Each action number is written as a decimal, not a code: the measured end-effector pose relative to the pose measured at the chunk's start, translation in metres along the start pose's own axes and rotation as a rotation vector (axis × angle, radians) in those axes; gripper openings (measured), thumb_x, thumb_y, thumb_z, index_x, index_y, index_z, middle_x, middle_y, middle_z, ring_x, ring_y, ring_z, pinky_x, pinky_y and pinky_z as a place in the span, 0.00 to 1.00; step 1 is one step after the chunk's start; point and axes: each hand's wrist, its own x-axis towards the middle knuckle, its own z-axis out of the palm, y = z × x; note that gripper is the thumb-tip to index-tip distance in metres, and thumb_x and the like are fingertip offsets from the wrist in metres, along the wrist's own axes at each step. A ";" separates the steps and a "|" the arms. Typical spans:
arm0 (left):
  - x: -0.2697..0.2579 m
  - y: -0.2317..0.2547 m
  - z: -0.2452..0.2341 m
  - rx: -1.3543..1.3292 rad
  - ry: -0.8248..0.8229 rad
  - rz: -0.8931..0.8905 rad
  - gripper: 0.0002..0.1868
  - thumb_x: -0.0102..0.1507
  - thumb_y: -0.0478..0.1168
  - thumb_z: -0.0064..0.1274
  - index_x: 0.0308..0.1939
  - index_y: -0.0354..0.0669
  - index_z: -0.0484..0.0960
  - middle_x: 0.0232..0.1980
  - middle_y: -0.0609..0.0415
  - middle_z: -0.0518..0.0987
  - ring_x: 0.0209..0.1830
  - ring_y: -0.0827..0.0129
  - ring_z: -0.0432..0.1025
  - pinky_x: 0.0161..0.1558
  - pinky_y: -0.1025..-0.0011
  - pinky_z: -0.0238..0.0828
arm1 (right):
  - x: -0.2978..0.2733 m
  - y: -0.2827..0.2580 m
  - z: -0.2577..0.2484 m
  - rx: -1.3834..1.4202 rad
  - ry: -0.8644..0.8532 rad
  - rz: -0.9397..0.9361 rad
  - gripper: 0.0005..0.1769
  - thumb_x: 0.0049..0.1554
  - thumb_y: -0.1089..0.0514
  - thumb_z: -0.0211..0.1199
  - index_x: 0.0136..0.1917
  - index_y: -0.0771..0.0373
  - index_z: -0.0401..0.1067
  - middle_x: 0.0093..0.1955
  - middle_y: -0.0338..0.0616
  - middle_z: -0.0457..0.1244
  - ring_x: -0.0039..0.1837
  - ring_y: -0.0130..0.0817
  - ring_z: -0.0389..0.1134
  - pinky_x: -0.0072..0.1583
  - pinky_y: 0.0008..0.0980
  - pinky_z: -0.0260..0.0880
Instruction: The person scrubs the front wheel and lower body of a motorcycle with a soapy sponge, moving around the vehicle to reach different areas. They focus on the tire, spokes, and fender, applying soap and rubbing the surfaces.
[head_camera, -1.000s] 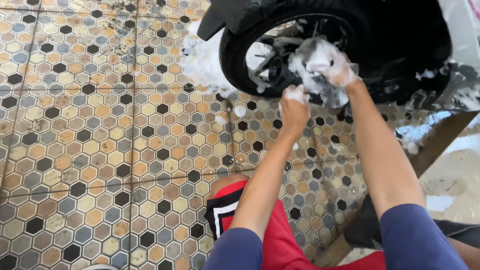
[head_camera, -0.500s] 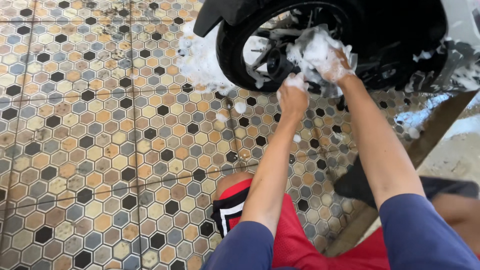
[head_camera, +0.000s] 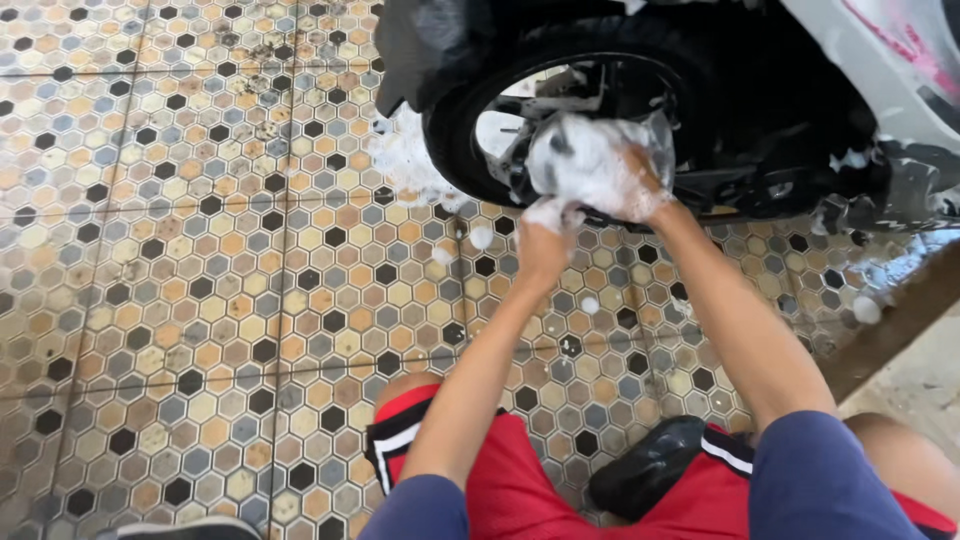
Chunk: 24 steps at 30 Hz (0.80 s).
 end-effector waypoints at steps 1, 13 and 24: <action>-0.005 0.003 0.000 -0.010 0.026 -0.049 0.05 0.63 0.42 0.55 0.41 0.54 0.84 0.39 0.51 0.80 0.45 0.45 0.78 0.46 0.48 0.77 | -0.009 -0.002 -0.006 0.009 -0.074 0.003 0.31 0.55 0.26 0.64 0.63 0.45 0.70 0.51 0.42 0.69 0.60 0.46 0.71 0.62 0.45 0.67; -0.020 0.015 0.002 0.129 0.265 0.001 0.05 0.58 0.35 0.63 0.37 0.49 0.86 0.37 0.49 0.82 0.44 0.48 0.78 0.49 0.58 0.75 | -0.106 0.215 0.212 0.818 -0.487 0.194 0.43 0.56 0.29 0.55 0.78 0.50 0.61 0.76 0.44 0.59 0.77 0.37 0.59 0.77 0.36 0.52; -0.009 0.030 0.002 0.186 0.230 -0.226 0.09 0.58 0.43 0.65 0.43 0.59 0.88 0.40 0.57 0.83 0.48 0.54 0.79 0.50 0.53 0.78 | -0.067 0.059 0.081 -0.058 -0.172 -0.029 0.35 0.55 0.36 0.63 0.69 0.57 0.71 0.64 0.61 0.67 0.71 0.55 0.66 0.72 0.52 0.59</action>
